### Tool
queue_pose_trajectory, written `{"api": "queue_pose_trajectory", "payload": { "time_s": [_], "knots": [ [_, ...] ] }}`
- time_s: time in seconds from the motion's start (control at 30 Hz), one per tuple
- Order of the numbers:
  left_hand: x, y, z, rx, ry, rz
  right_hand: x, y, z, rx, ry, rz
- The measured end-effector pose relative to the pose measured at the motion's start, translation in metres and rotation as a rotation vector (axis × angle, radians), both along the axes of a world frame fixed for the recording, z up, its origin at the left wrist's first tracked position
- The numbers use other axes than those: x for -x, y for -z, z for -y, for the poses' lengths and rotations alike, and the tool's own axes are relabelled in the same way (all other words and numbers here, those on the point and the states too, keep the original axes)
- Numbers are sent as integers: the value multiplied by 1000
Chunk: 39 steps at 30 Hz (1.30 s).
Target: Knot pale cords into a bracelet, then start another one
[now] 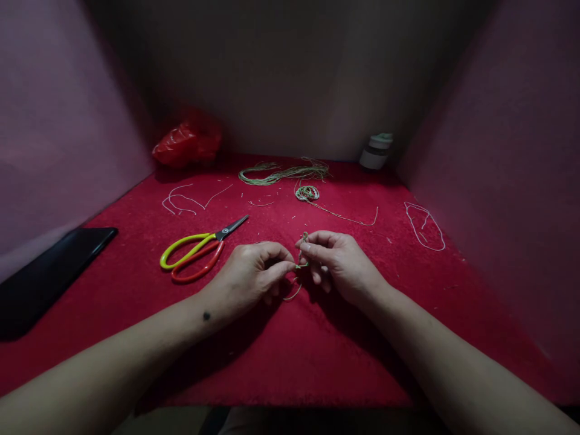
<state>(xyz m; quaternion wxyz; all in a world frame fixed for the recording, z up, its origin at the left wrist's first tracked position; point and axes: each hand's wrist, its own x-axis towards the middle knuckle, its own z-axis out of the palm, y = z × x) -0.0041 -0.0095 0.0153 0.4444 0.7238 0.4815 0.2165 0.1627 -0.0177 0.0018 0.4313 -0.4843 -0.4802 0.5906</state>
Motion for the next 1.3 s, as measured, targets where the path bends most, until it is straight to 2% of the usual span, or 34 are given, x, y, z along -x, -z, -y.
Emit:
{"api": "queue_pose_trajectory", "payload": {
  "time_s": [0.23, 0.4, 0.6, 0.77, 1.0, 1.1, 1.3],
  "knots": [
    [2, 1, -2, 78, 6, 6, 1, 2, -1, 11, -1, -53],
    [2, -2, -2, 147, -54, 190, 1, 5, -1, 45, -9, -59],
    [4, 0, -8, 313, -141, 443, 3, 5, 0, 113, -45, -118],
    [5, 2, -10, 293, -130, 552, 7, 4, 2, 139, -70, -167],
    [0, 2, -10, 308, -256, 683, 6, 12, 1, 172, -120, -292],
    [0, 6, -11, 305, -241, 687, 6, 15, 0, 171, -162, -359],
    [0, 6, -9, 329, -172, 546, 5, 16, 0, 160, -173, -388]
  ]
}}
